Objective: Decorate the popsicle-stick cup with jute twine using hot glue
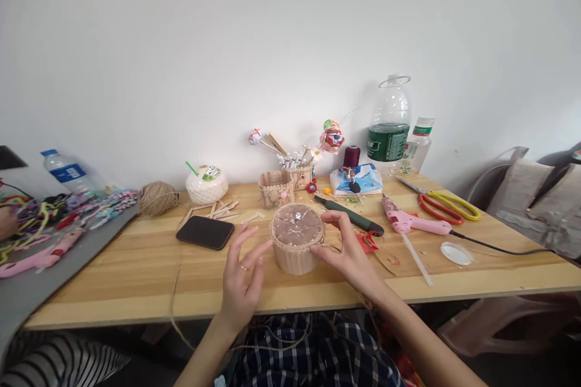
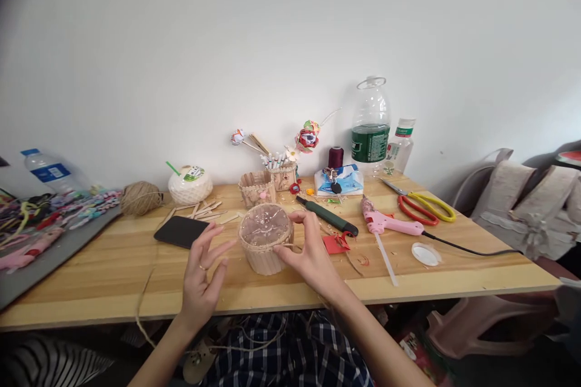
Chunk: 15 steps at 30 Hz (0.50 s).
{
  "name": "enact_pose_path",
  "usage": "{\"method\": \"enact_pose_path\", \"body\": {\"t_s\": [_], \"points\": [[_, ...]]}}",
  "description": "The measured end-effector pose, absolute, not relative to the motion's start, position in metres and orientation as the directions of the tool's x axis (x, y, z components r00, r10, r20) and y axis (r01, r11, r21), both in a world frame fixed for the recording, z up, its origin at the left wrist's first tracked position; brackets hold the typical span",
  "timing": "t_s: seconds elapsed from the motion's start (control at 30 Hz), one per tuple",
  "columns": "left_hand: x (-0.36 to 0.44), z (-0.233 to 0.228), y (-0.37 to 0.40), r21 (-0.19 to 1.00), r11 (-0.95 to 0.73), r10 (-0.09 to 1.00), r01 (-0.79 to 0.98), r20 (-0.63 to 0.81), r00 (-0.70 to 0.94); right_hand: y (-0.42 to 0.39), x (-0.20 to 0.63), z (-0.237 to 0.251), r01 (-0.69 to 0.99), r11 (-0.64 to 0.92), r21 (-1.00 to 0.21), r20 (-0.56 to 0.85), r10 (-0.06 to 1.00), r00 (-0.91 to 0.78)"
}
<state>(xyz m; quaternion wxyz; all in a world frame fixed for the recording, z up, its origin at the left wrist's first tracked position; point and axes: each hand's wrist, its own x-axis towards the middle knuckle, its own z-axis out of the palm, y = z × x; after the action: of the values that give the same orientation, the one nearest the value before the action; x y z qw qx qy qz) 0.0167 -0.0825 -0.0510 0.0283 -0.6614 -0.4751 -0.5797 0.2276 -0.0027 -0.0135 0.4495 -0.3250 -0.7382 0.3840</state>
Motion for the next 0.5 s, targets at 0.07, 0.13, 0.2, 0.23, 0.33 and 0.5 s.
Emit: {"method": "enact_pose_path", "body": {"t_s": [0.07, 0.13, 0.2, 0.23, 0.33, 0.5], "points": [[0.021, -0.051, -0.08, 0.791, -0.495, 0.706, 0.359, 0.607, -0.364, -0.007, 0.223, -0.017, 0.153, 0.491, -0.858, 0.42, 0.841, -0.342], [0.026, -0.048, -0.075, 0.887, -0.434, 0.783, 0.158, 0.458, -0.42, -0.008, 0.219, -0.021, 0.171, 0.483, -0.859, 0.417, 0.853, -0.315], [0.031, -0.043, -0.068, 0.92, -0.387, 0.839, 0.055, 0.376, -0.393, -0.009, 0.216, -0.023, 0.182, 0.473, -0.862, 0.41, 0.862, -0.298], [0.033, -0.04, -0.065, 0.93, -0.367, 0.863, 0.004, 0.342, -0.373, -0.009, 0.215, -0.023, 0.186, 0.47, -0.863, 0.408, 0.865, -0.292], [0.038, -0.035, -0.058, 0.938, -0.324, 0.915, -0.121, 0.279, -0.293, -0.009, 0.214, -0.022, 0.191, 0.469, -0.862, 0.406, 0.865, -0.293], [0.04, -0.035, -0.058, 0.933, -0.305, 0.939, -0.192, 0.261, -0.222, -0.007, 0.219, -0.017, 0.177, 0.462, -0.869, 0.385, 0.856, -0.345]]}}
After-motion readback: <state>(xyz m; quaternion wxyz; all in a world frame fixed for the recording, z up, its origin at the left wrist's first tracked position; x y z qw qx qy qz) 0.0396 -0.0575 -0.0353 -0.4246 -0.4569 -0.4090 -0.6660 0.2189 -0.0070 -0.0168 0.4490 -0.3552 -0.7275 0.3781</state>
